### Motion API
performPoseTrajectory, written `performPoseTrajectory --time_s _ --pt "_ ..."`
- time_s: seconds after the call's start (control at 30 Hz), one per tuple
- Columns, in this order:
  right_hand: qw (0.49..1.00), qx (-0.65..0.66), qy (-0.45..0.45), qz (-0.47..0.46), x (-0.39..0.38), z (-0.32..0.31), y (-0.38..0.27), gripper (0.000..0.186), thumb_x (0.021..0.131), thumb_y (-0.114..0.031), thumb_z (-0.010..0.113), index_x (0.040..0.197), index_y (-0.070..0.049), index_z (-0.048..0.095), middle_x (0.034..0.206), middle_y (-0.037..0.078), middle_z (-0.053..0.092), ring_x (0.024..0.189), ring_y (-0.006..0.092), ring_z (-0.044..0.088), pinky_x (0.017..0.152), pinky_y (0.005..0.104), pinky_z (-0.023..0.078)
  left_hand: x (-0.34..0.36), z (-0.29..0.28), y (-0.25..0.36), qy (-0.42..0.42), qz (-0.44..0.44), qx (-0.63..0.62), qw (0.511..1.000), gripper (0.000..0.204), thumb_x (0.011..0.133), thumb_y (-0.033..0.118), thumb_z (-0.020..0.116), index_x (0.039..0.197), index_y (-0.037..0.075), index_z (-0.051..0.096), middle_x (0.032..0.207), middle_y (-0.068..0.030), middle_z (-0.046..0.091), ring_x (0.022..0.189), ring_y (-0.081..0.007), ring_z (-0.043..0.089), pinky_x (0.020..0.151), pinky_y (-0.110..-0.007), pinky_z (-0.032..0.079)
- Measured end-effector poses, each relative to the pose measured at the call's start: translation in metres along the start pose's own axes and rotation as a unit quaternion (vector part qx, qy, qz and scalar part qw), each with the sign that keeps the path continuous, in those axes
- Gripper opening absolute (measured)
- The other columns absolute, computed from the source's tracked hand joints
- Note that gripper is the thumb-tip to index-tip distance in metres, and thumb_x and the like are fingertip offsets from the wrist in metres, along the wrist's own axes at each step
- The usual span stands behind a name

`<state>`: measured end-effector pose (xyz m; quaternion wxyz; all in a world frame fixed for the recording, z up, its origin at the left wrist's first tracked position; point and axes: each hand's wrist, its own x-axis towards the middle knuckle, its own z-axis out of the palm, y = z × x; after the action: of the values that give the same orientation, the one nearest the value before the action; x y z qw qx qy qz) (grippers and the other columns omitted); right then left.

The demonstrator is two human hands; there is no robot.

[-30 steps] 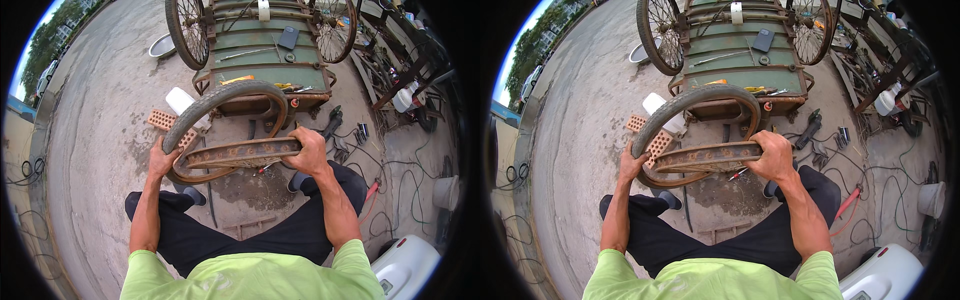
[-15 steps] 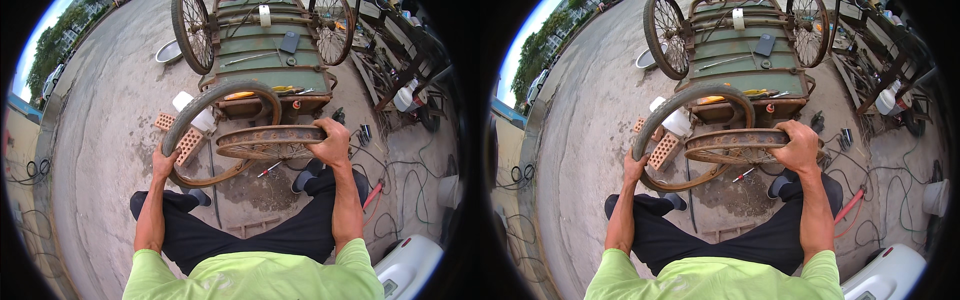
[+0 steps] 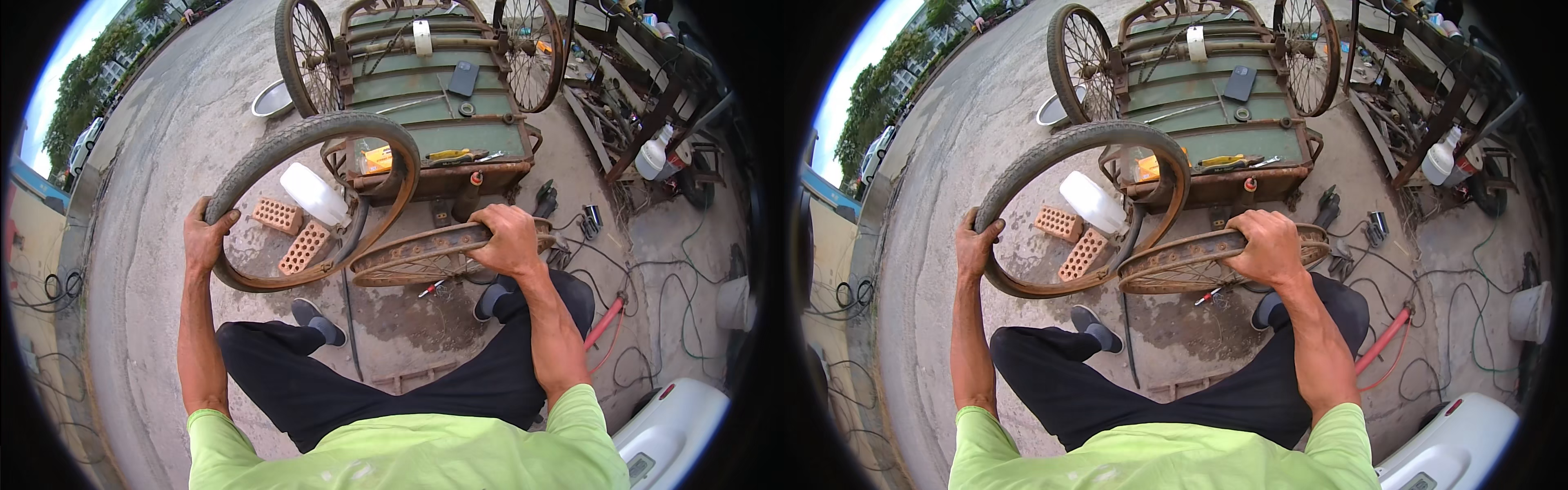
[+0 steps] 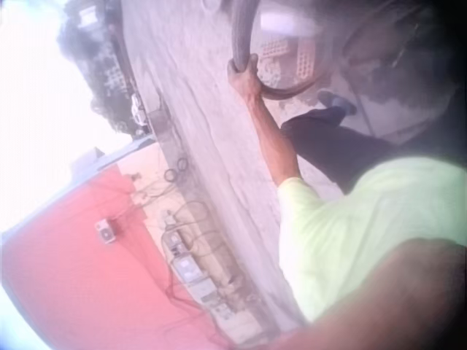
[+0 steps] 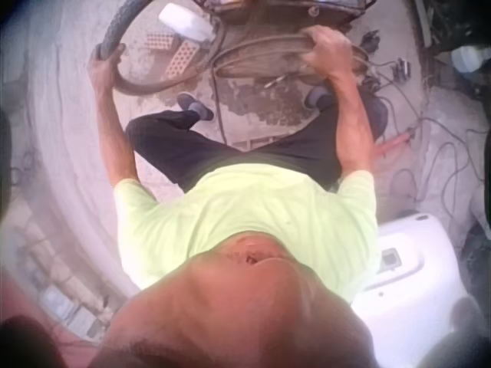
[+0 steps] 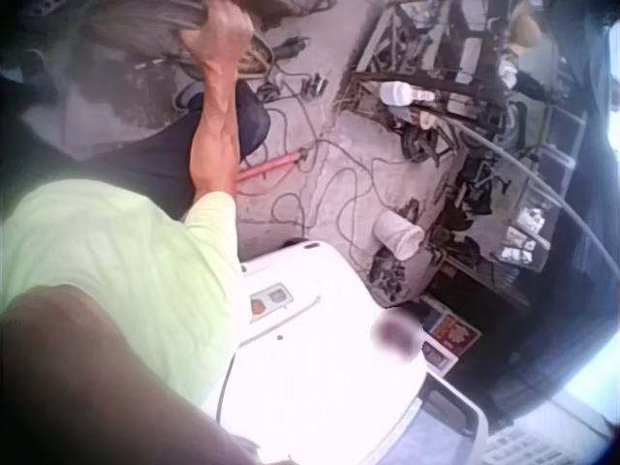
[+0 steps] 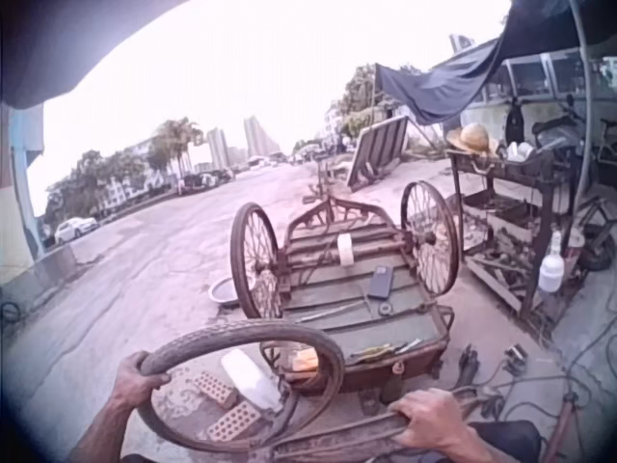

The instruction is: The person uses a tire lever to pry the tire bead off the rim of a wheel. They rotate the wheel and repeatedly insert the lever to work the tire off the rim, then remove the tire and inner tube from the rim.

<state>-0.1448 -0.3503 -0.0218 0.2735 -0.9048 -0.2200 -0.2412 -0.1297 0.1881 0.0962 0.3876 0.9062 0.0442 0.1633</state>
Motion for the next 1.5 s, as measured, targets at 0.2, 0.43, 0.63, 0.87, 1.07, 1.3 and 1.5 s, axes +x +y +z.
performPoseTrajectory --time_s 0.2,0.43,0.63,0.87,1.07,1.3,1.5 --pt "1.0 -0.008 0.004 -0.012 0.007 0.005 -0.01 0.037 0.067 -0.03 0.091 0.095 -0.009 0.078 0.089 0.008 0.075 0.088 0.0293 0.074 0.081 0.0421 0.055 0.015 -0.058 0.056 0.028 0.05 0.033 0.998 0.055 0.086 0.028 0.09 0.127 -0.004 0.071 0.088 -0.0026 0.067 0.075 -0.0133 0.061 0.07 -0.031 0.049" --pt "1.0 0.001 -0.005 -0.02 0.005 0.011 -0.012 0.034 0.068 -0.026 0.088 0.094 -0.008 0.076 0.089 0.008 0.075 0.089 0.0291 0.075 0.079 0.0429 0.055 0.037 -0.109 0.087 0.056 0.119 -0.067 0.989 0.06 0.098 0.035 0.086 0.136 -0.006 0.065 0.094 -0.0028 0.066 0.078 -0.0112 0.059 0.07 -0.028 0.047" --pt "0.999 0.0 -0.012 -0.044 -0.003 0.011 -0.028 0.036 0.067 -0.027 0.09 0.095 -0.008 0.075 0.089 0.007 0.072 0.089 0.028 0.074 0.079 0.0418 0.054 0.083 -0.079 0.159 0.072 0.197 -0.188 0.959 0.055 0.104 0.033 0.08 0.139 -0.006 0.065 0.106 -0.0075 0.071 0.092 -0.0149 0.067 0.084 -0.03 0.054" --pt "0.992 0.017 -0.085 -0.097 -0.009 0.028 -0.038 0.028 0.071 -0.025 0.084 0.093 -0.01 0.075 0.09 0.005 0.074 0.092 0.0258 0.074 0.082 0.0412 0.054 0.104 0.067 0.291 0.033 0.332 -0.285 0.898 0.055 0.104 0.033 0.082 0.139 -0.006 0.066 0.11 -0.0134 0.077 0.097 -0.0175 0.074 0.09 -0.033 0.06" --pt "0.989 0.044 -0.093 -0.103 -0.012 0.036 -0.032 0.025 0.071 -0.02 0.085 0.092 -0.01 0.077 0.09 0.005 0.076 0.094 0.0266 0.076 0.084 0.043 0.054 0.02 0.276 0.433 -0.11 0.569 -0.16 0.799 0.086 0.08 0.052 0.097 0.143 0.002 0.068 0.128 -0.016 0.075 0.116 -0.0313 0.074 0.1 -0.043 0.06" --pt "0.997 0.006 -0.064 -0.031 -0.014 0.027 -0.017 0.034 0.068 -0.023 0.087 0.098 -0.01 0.076 0.09 0.007 0.074 0.093 0.0274 0.075 0.086 0.0429 0.054 -0.021 0.294 0.339 -0.329 0.452 -0.042 0.828 0.054 0.086 0.031 0.094 0.128 0.002 0.076 0.13 -0.0172 0.071 0.121 -0.0385 0.071 0.107 -0.046 0.056" --pt "0.999 0.011 -0.046 -0.026 -0.008 0.027 -0.019 0.038 0.066 -0.027 0.09 0.098 -0.011 0.078 0.093 0.006 0.077 0.094 0.0269 0.076 0.084 0.0436 0.054 -0.047 0.258 0.192 -0.349 0.231 -0.063 0.906 0.045 0.088 0.019 0.088 0.125 -0.002 0.075 0.13 -0.0175 0.073 0.122 -0.0336 0.072 0.106 -0.044 0.057"
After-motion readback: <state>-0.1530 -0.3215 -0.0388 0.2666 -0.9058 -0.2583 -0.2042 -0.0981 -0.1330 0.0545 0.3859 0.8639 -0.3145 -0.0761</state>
